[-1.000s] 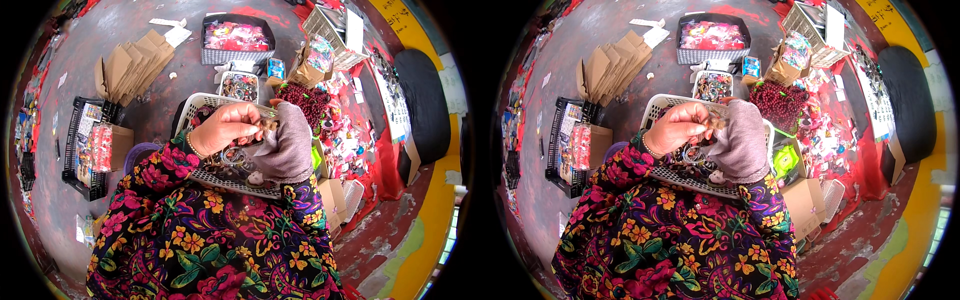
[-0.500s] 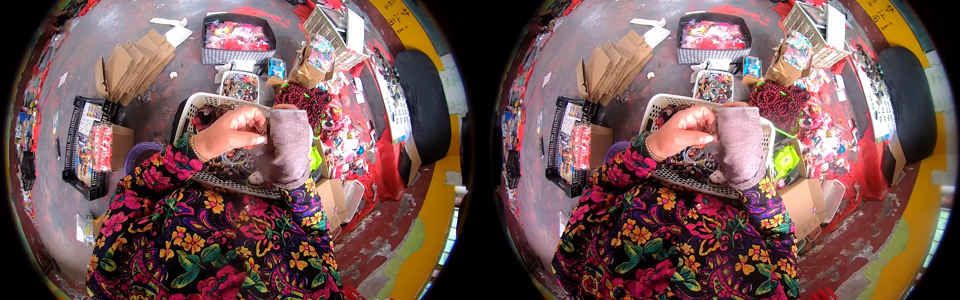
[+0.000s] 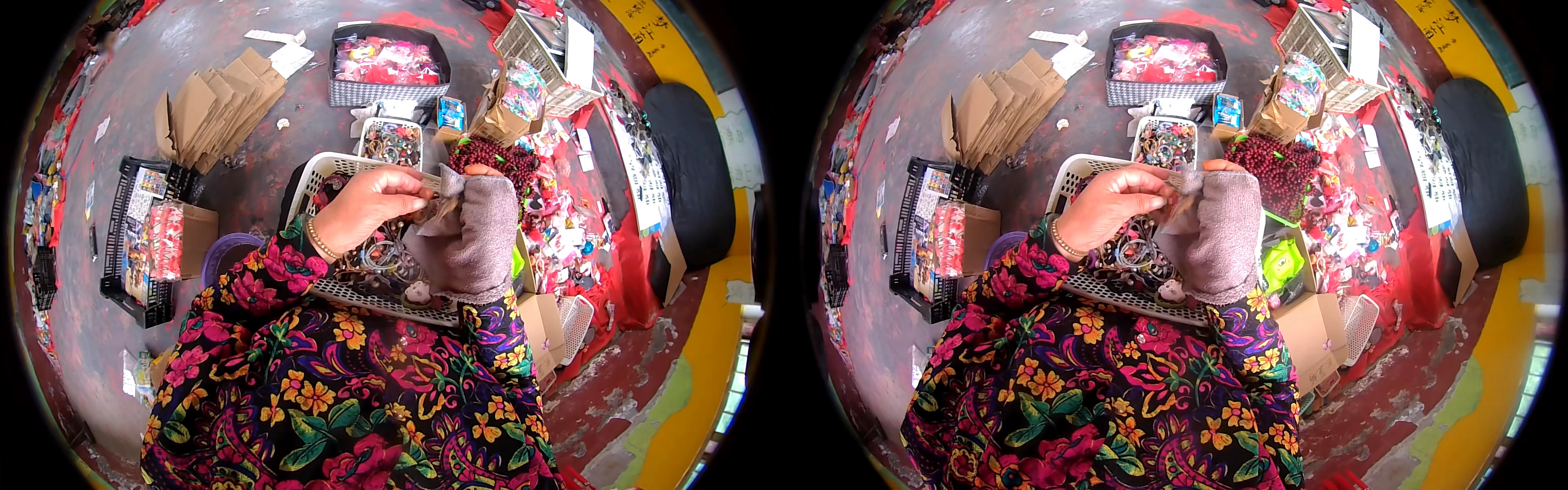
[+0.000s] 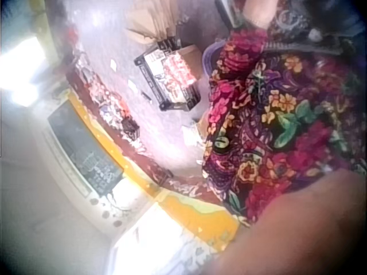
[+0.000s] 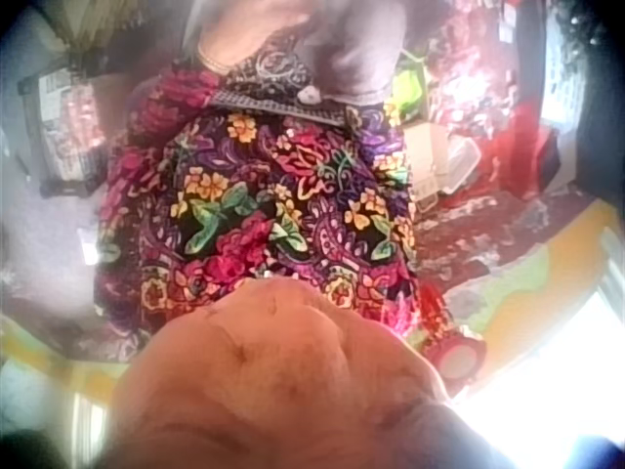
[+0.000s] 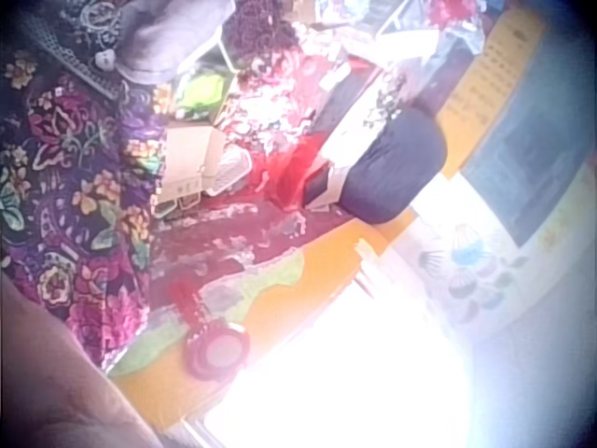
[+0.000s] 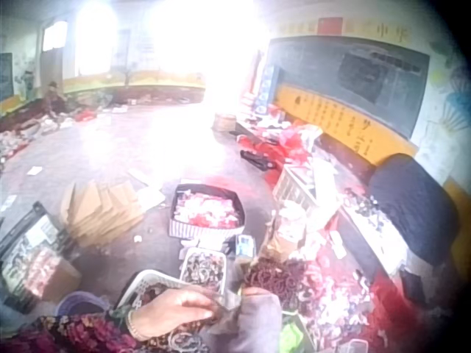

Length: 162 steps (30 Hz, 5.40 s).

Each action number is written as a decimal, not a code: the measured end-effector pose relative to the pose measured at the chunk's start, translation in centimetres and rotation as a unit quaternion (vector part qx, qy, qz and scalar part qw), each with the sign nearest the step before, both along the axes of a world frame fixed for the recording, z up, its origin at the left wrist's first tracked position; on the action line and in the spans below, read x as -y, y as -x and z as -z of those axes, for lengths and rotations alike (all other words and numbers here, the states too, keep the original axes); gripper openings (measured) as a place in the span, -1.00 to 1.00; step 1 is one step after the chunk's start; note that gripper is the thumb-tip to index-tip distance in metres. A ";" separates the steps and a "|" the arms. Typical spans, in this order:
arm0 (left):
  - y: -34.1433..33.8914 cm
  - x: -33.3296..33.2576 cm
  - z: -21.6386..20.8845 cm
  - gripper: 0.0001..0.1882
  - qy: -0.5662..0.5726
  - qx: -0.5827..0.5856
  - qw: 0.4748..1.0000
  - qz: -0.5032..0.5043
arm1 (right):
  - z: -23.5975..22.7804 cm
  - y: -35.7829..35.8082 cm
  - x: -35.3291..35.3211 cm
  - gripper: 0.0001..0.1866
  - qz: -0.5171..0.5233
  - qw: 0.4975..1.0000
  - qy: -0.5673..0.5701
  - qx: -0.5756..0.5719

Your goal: The person sits on the floor and wipes small jewelry items, including rings and earrings, with a cloth. They pick up each item from a white plastic basket, rub it with the cloth, and place it back into the basket.

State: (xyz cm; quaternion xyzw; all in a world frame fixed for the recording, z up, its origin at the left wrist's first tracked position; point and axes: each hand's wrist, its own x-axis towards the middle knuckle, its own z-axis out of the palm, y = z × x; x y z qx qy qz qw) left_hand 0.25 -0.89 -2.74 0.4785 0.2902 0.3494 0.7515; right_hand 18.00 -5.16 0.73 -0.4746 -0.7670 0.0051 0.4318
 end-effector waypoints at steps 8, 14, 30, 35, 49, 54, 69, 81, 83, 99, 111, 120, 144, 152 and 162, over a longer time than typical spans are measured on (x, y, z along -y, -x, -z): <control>0.3 0.1 -0.9 -0.81 -0.135 0.078 0.982 -0.109 | -1.0 0.7 0.4 -0.46 0.012 0.998 0.018 -0.056; 0.0 0.1 -0.4 -0.81 -0.319 -0.045 0.936 -0.139 | -0.3 0.8 -0.4 -0.53 -0.025 0.998 0.051 -0.010; -0.5 0.7 -0.9 -0.89 -0.419 -0.157 0.886 -0.119 | -0.3 1.6 1.0 -0.58 -0.030 0.987 0.139 -0.072; -0.5 0.8 -1.1 -0.89 -0.472 -0.151 0.859 -0.129 | -0.1 1.0 1.0 -0.61 -0.028 0.995 0.096 0.013; -0.3 0.9 -1.1 -0.92 -0.326 -0.104 0.927 -0.151 | 0.9 1.2 0.1 -0.53 -0.101 0.979 0.052 -0.167; -0.3 1.2 -1.1 -0.91 -0.330 -0.108 0.926 -0.146 | -0.6 0.3 0.0 -0.70 -0.142 0.985 0.080 -0.057; 0.4 1.0 -1.1 -0.92 0.022 0.064 0.997 0.021 | -0.8 0.9 0.7 -0.62 -0.041 0.982 0.103 -0.150; 1.3 -0.2 -0.3 -0.90 0.112 0.296 0.948 -0.001 | -1.2 1.1 0.1 -0.62 -0.090 0.981 0.161 -0.067; 1.0 0.0 -0.3 -0.89 0.088 0.274 0.958 0.010 | -0.6 1.0 -0.2 -0.60 -0.136 0.978 0.134 -0.079; 3.1 -0.8 -6.2 -0.89 -0.119 -0.010 0.993 -0.011 | -0.2 0.3 1.2 -0.44 0.050 0.996 -0.074 -0.022; 0.8 -18.3 -0.9 -0.79 -0.217 -0.301 0.928 -0.043 | -0.2 0.2 1.4 -0.55 0.057 0.996 0.037 -0.060; 0.2 -21.1 2.3 -0.78 -0.430 -0.428 0.795 0.013 | -0.1 0.4 0.6 -0.35 0.041 0.999 -0.017 -0.023; 8.6 -1.4 -1.3 -0.90 -0.496 -0.442 0.747 0.021 | -0.2 0.4 1.2 -0.20 -0.022 0.998 0.056 -0.028; 9.1 -1.5 -2.2 -0.88 -0.585 -0.453 0.671 0.038 | -1.4 1.2 1.3 -0.45 -0.023 0.996 0.049 -0.077; 9.4 -0.6 -0.2 -0.86 -0.595 -0.509 0.615 0.088 | -1.5 1.2 1.1 -0.70 -0.028 0.996 0.028 -0.075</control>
